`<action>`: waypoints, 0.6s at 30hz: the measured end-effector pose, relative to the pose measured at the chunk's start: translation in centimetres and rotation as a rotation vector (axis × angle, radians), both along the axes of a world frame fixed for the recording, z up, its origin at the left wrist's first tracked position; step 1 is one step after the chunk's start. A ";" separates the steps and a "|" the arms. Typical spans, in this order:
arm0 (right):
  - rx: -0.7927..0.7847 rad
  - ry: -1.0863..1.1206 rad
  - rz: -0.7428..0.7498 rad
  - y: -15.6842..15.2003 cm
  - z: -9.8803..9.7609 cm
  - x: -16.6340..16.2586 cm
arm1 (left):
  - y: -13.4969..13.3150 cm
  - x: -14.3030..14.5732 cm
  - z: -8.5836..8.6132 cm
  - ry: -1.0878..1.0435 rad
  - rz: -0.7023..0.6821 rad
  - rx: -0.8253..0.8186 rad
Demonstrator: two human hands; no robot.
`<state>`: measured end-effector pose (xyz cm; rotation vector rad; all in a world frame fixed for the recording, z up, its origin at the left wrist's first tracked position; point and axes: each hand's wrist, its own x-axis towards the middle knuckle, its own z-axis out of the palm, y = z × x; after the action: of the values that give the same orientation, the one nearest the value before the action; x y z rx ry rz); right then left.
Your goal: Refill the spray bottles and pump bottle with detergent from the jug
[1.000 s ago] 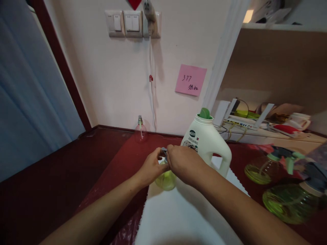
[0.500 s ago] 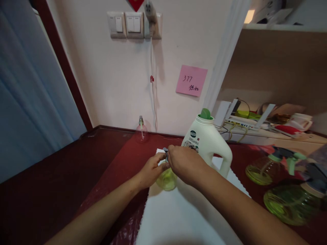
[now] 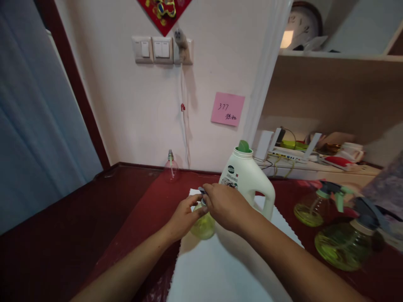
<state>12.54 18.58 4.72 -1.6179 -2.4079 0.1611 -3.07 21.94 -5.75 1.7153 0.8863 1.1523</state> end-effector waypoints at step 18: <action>0.157 0.370 -0.151 -5.7 1.5 4.5 | 0.8 -1.1 -0.5 -0.012 0.073 -0.301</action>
<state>17.08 12.90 6.26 -1.5363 -1.9652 0.2170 -4.21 22.72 -6.28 1.4395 1.0642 1.0170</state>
